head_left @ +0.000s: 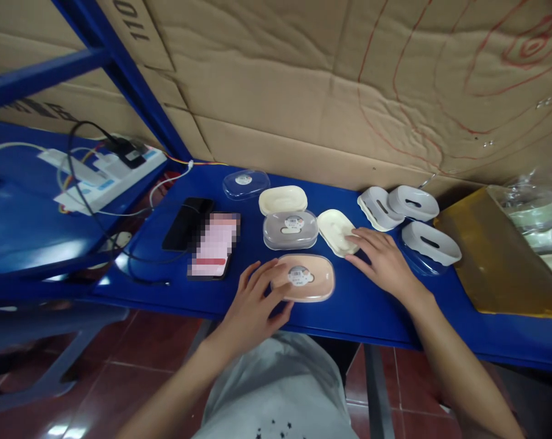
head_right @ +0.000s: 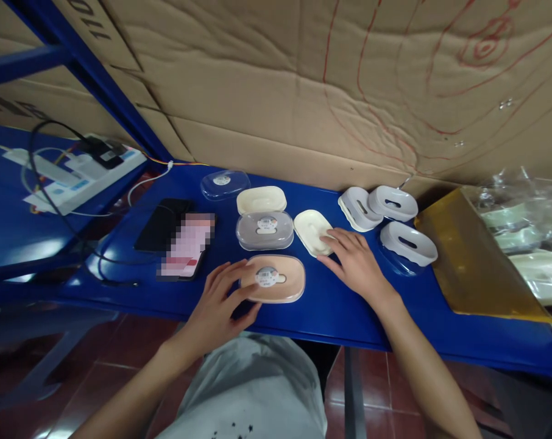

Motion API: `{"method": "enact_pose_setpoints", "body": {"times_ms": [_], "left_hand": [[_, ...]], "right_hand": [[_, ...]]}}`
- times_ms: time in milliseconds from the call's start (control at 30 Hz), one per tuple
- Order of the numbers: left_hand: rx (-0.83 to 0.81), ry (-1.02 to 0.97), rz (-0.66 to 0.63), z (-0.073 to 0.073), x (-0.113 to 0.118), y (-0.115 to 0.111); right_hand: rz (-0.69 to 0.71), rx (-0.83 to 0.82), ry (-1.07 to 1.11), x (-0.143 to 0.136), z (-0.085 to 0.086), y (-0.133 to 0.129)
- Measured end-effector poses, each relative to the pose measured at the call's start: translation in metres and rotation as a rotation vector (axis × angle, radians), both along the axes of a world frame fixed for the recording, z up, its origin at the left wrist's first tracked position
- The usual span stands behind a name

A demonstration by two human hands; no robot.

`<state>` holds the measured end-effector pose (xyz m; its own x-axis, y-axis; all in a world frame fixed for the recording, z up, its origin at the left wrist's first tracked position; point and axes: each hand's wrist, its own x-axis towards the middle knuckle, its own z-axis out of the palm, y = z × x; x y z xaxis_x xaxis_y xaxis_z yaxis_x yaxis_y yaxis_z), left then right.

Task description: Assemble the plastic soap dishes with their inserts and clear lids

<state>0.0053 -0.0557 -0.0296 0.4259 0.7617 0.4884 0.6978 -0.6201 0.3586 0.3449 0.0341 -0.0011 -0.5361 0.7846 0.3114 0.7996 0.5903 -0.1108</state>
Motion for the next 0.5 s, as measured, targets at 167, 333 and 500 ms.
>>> {"method": "enact_pose_setpoints", "body": {"times_ms": [167, 333, 500], "left_hand": [[0.01, 0.133, -0.087, 0.019, 0.007, 0.013], [0.151, 0.108, -0.065, 0.057, -0.017, 0.068], [-0.147, 0.372, -0.067, 0.073, -0.049, 0.178]], "right_hand": [[0.022, 0.013, 0.039, -0.007, -0.016, 0.018], [-0.038, 0.003, 0.119, 0.008, -0.025, 0.01], [-0.11, 0.0, 0.175, 0.017, -0.023, 0.013]]}}
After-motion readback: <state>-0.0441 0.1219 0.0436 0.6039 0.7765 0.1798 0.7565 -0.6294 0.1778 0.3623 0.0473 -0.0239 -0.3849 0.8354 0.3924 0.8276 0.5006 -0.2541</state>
